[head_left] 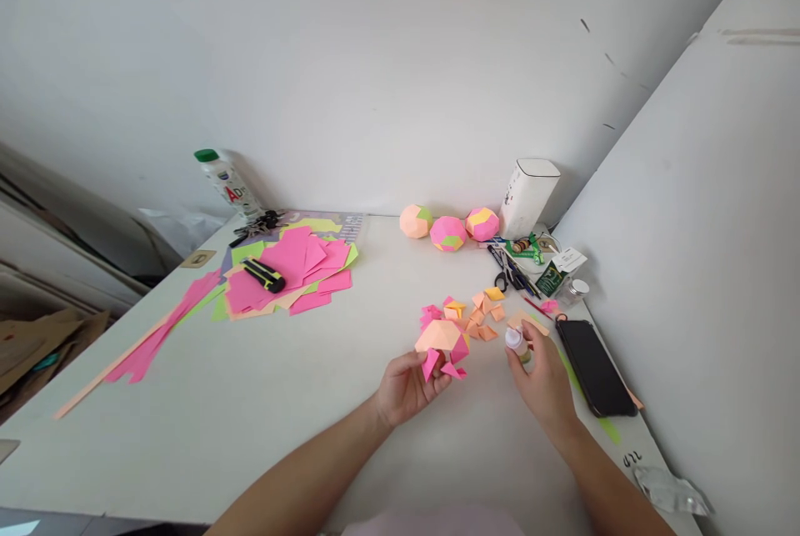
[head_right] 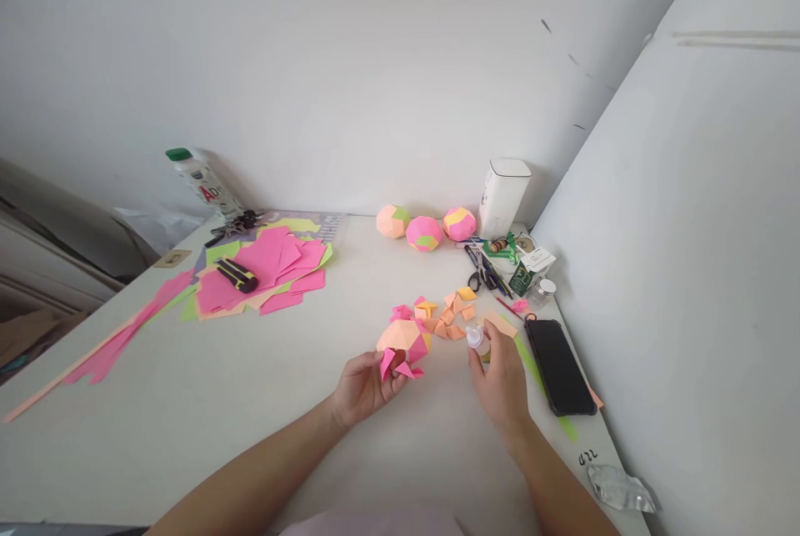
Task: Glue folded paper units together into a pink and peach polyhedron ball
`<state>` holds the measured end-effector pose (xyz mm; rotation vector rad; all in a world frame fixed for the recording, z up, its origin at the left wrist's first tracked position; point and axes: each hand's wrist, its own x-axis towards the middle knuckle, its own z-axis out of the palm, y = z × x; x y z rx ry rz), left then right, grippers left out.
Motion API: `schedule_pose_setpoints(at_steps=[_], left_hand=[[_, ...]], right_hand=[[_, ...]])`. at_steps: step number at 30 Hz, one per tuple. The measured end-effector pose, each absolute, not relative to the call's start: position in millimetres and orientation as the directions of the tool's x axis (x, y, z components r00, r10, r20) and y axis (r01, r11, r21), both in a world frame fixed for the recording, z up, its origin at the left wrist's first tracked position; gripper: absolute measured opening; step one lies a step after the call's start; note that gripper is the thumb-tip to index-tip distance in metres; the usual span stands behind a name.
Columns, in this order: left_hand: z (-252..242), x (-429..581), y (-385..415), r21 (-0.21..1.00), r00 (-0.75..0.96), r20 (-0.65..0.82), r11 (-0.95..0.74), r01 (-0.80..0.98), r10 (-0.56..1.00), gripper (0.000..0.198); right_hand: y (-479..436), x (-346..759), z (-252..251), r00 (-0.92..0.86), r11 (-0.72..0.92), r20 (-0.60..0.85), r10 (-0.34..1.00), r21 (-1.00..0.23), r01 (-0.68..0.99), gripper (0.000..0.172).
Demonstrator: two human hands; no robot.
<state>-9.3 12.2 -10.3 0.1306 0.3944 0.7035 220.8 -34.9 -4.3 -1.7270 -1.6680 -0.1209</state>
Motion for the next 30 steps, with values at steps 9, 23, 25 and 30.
schedule_pose_setpoints(at_steps=[9, 23, 25, 30], left_hand=[[-15, -9, 11, 0.280, 0.687, -0.303, 0.751, -0.598, 0.660, 0.017], [-12, -9, 10, 0.307, 0.689, -0.314, 0.757, -0.577, 0.653, 0.017], [-12, -8, 10, 0.307, 0.694, -0.308, 0.759, -0.574, 0.650, 0.018], [-12, -8, 10, 0.305, 0.716, -0.273, 0.764, -0.569, 0.642, 0.022]], right_hand=[[-36, 222, 1, 0.192, 0.028, 0.536, 0.822, -0.375, 0.927, 0.044], [-35, 225, 9, 0.249, 0.055, 0.547, 0.799, -0.480, 0.876, 0.016], [-34, 226, 6, 0.246, 0.049, 0.540, 0.805, -0.475, 0.879, 0.022], [-34, 226, 1, 0.251, 0.027, 0.518, 0.818, -0.470, 0.882, 0.037]])
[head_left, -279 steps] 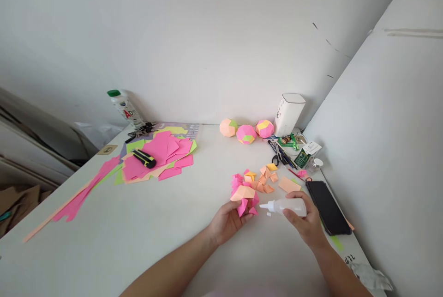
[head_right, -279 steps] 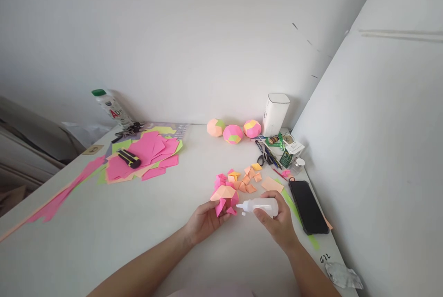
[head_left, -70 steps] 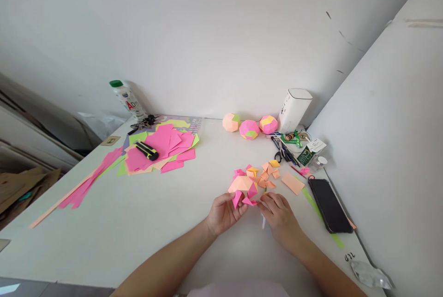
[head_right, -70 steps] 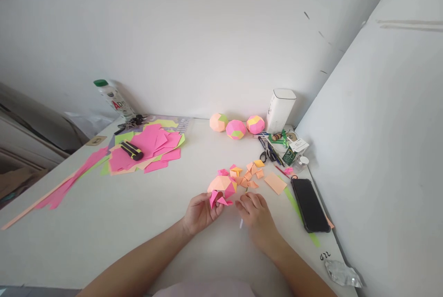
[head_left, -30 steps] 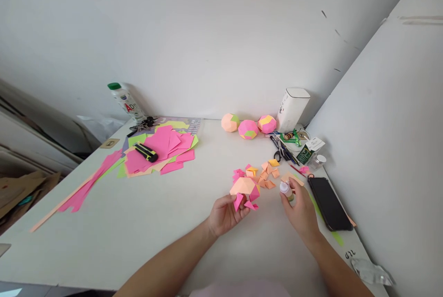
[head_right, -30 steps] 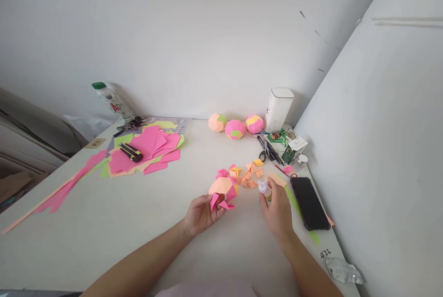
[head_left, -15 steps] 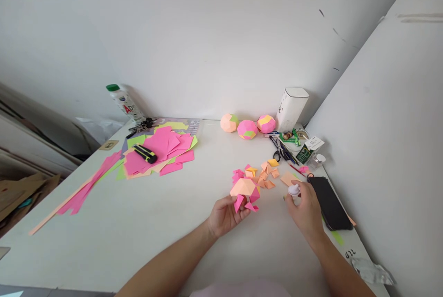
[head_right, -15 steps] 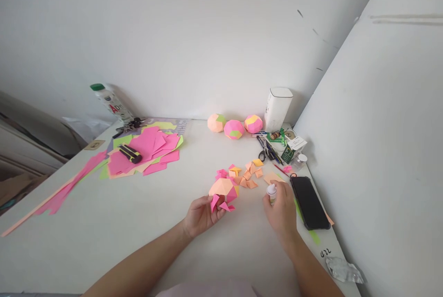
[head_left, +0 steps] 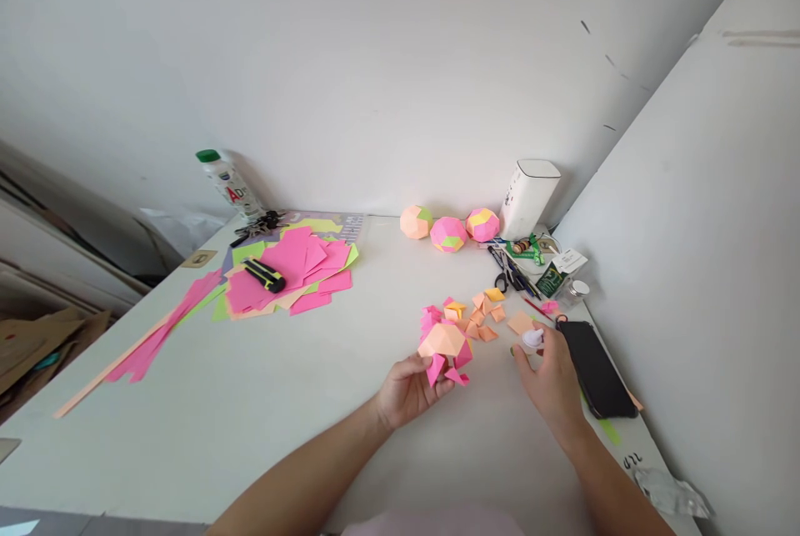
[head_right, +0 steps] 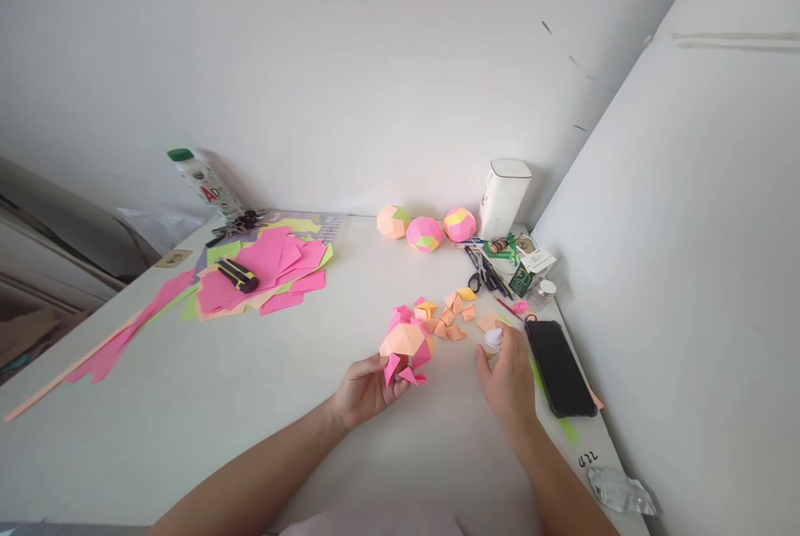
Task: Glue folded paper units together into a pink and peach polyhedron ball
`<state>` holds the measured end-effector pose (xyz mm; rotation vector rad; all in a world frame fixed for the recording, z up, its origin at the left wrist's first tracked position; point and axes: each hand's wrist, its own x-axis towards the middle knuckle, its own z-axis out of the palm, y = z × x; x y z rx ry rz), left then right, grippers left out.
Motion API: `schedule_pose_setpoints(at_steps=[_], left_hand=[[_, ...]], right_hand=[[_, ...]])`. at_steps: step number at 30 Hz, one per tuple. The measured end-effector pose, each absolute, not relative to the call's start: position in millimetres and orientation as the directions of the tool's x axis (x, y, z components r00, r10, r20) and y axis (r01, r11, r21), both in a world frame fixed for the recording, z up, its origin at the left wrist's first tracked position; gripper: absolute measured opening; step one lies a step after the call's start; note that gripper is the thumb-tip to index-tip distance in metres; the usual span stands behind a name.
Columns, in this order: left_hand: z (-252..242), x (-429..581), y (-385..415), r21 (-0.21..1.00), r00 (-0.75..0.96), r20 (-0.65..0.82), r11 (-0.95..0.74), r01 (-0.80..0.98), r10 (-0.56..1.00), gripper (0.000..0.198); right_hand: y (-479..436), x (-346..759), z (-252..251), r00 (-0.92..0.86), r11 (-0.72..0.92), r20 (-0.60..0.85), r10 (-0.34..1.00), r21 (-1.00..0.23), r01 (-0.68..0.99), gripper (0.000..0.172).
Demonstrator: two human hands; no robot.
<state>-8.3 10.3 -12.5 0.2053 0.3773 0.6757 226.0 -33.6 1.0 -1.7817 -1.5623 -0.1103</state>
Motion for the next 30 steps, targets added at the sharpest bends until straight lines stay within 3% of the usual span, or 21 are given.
schedule_pose_setpoints(at_steps=[4, 7, 11, 15, 19, 26, 30], left_hand=[[-14, -9, 10, 0.320, 0.723, -0.260, 0.763, -0.561, 0.641, 0.022], [-14, -9, 10, 0.330, 0.718, -0.261, 0.758, -0.562, 0.646, 0.023], [-12, -8, 9, 0.346, 0.721, -0.246, 0.753, -0.559, 0.648, 0.023], [-13, -7, 9, 0.366, 0.738, -0.214, 0.753, -0.546, 0.640, 0.020], [-15, -6, 7, 0.378, 0.745, -0.190, 0.748, -0.545, 0.639, 0.017], [-15, -5, 1, 0.365, 0.763, -0.191, 0.766, -0.529, 0.618, 0.021], [-14, -5, -1, 0.339, 0.760, -0.196, 0.770, -0.540, 0.620, 0.022]], right_hand=[[-34, 221, 9, 0.264, 0.019, 0.617, 0.741, -0.413, 0.910, 0.054], [-39, 217, 17, 0.247, 0.067, 0.772, 0.585, -0.350, 0.934, 0.051], [-50, 213, 21, 0.088, 0.365, 0.906, 0.415, -0.255, 0.896, 0.039], [-55, 201, 21, -0.119, 0.612, 0.799, 0.589, -0.344, 0.712, 0.034], [-52, 186, 17, -0.297, 0.620, 0.574, 0.763, -0.519, 0.589, 0.024], [-55, 177, 7, -0.225, 0.521, 0.475, 0.851, -0.714, 0.467, 0.008], [-54, 179, 11, -0.139, 0.388, 0.363, 0.921, -0.881, 0.270, 0.008]])
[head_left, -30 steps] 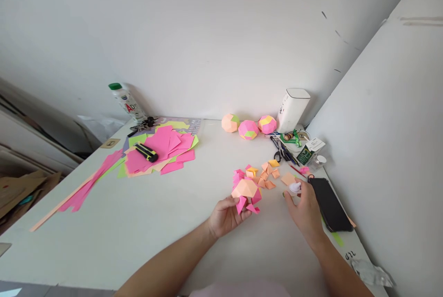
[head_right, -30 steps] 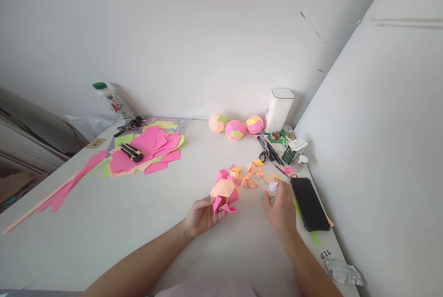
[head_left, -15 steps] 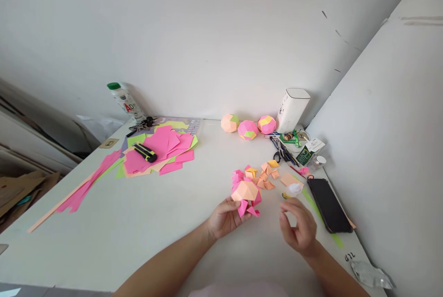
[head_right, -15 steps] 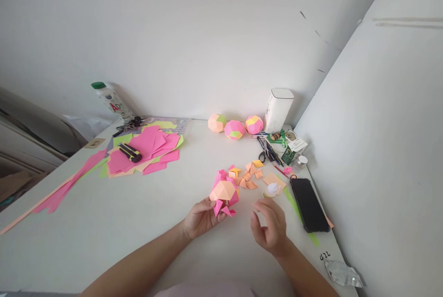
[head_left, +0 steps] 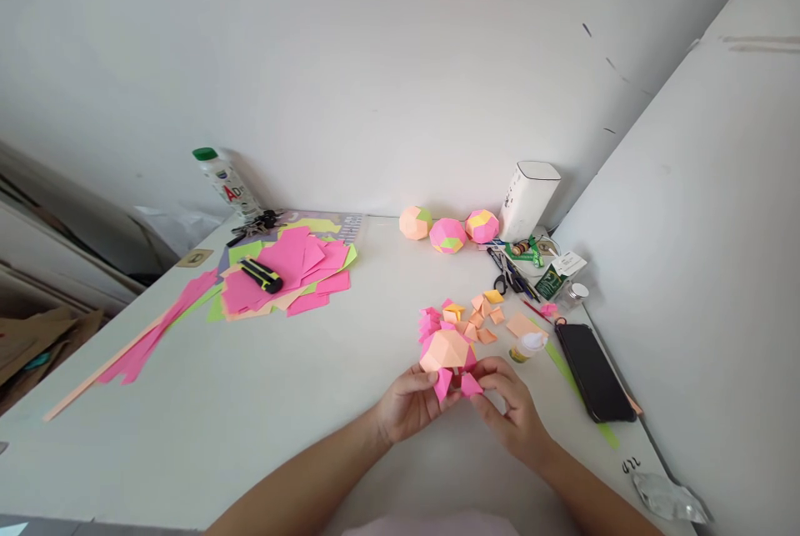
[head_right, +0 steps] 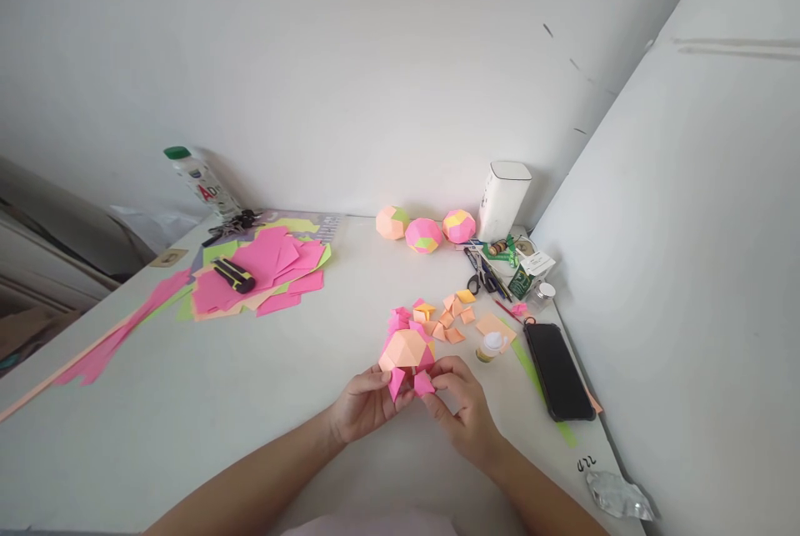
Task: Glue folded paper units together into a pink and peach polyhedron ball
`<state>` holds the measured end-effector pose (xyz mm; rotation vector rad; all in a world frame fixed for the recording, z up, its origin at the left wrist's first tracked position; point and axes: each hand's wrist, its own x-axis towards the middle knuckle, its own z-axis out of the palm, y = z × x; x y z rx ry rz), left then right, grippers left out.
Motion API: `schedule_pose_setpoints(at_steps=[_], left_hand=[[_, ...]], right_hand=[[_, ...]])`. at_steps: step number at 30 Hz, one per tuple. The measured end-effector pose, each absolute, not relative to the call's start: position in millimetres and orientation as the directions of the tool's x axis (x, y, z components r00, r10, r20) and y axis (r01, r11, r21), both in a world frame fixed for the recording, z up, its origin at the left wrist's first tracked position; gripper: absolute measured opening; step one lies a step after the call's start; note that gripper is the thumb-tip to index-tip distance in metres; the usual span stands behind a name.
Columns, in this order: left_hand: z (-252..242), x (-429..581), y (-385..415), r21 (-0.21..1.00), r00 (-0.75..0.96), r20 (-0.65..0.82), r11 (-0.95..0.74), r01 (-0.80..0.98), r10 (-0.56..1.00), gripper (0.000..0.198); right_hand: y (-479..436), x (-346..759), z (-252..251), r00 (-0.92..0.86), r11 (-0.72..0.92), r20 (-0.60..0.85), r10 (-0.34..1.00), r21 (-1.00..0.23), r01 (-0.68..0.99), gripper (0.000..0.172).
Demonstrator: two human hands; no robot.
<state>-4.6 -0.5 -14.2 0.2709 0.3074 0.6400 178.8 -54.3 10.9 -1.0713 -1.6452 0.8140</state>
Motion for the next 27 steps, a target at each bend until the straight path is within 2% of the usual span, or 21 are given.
schedule_pose_setpoints(at_steps=[3, 6, 8, 18, 22, 27], left_hand=[[-13, -4, 0, 0.342, 0.767, -0.181, 0.771, -0.538, 0.615, 0.021], [-11, -4, -1, 0.346, 0.788, -0.166, 0.783, -0.517, 0.593, 0.015], [-11, -3, -1, 0.362, 0.806, -0.163, 0.794, -0.489, 0.570, 0.013], [-10, -2, -5, 0.456, 0.866, -0.183, 0.821, -0.344, 0.465, 0.018], [-3, 0, -5, 0.495, 0.847, -0.138, 0.776, -0.390, 0.514, 0.038], [-3, 0, -5, 0.545, 0.769, -0.156, 0.704, -0.456, 0.619, 0.047]], right_hand=[[-53, 182, 9, -0.109, 0.217, 0.213, 0.971, -0.976, 0.024, 0.010], [-53, 185, 4, -0.094, 0.095, 0.113, 0.989, -0.979, -0.179, 0.013], [-53, 188, 1, -0.069, 0.075, 0.094, 0.993, -0.966, -0.246, 0.012], [-56, 201, 3, -0.023, 0.084, 0.090, 0.996, -0.974, -0.209, 0.010], [-53, 200, 8, -0.001, 0.079, 0.082, 0.997, -0.957, -0.279, 0.010], [-51, 197, 17, -0.108, -0.028, 0.012, 0.994, -0.935, -0.354, 0.007]])
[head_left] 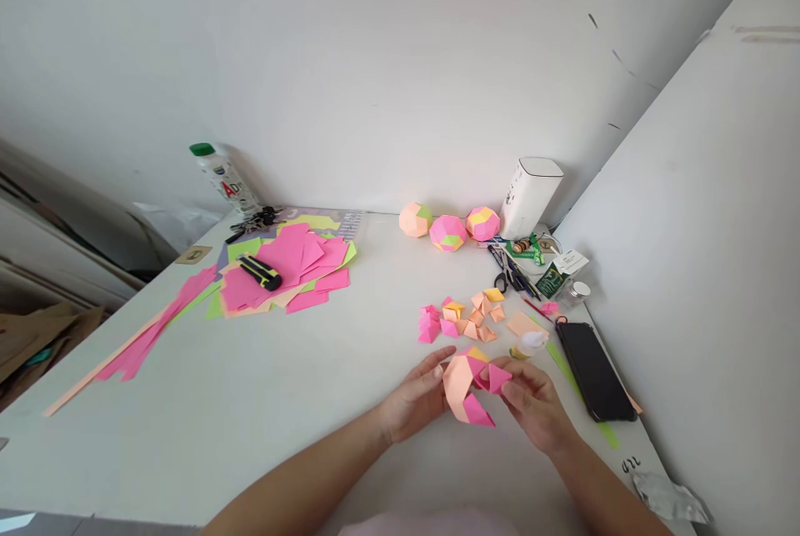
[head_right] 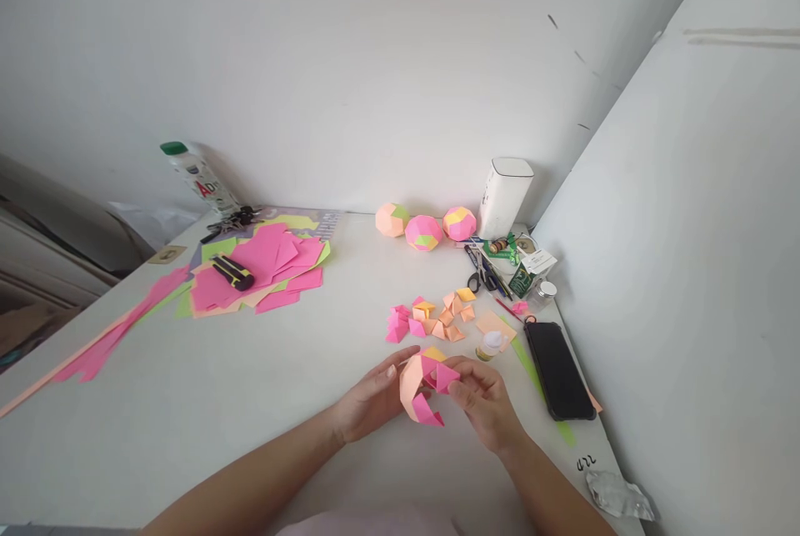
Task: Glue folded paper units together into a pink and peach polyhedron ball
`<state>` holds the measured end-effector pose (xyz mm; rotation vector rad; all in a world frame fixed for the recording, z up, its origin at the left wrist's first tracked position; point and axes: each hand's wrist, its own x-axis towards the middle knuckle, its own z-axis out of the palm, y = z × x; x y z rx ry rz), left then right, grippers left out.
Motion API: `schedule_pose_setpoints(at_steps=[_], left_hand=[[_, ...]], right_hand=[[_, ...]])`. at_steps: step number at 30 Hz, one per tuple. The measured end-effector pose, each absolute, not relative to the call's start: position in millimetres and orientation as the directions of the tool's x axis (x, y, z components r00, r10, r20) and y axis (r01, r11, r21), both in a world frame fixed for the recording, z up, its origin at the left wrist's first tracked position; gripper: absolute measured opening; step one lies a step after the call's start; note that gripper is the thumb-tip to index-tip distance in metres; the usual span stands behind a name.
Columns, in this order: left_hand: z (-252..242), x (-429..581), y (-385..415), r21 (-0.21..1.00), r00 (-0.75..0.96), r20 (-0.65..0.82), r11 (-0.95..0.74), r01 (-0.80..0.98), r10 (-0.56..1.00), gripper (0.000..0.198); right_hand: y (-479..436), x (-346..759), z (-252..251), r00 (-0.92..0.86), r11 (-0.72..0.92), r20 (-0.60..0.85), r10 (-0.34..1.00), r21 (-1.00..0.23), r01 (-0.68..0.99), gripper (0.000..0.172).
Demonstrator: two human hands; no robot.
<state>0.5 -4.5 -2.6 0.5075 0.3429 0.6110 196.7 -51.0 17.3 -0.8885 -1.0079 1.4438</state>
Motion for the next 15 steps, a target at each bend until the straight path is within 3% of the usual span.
schedule_pose_setpoints(at_steps=[6, 15], left_hand=[[-8.4, 0.4, -9.6, 0.526, 0.787, -0.287, 0.776, -0.347, 0.546, 0.035], [0.6, 2.1, -6.1, 0.551, 0.745, -0.257, 0.726, -0.410, 0.616, 0.024]], right_hand=[[-53.9, 189.8, 19.2, -0.227, -0.100, -0.042, 0.973, -0.963, -0.252, 0.012], [-55.8, 194.6, 23.5, -0.136, -0.085, -0.077, 0.988, -0.995, -0.055, 0.016]])
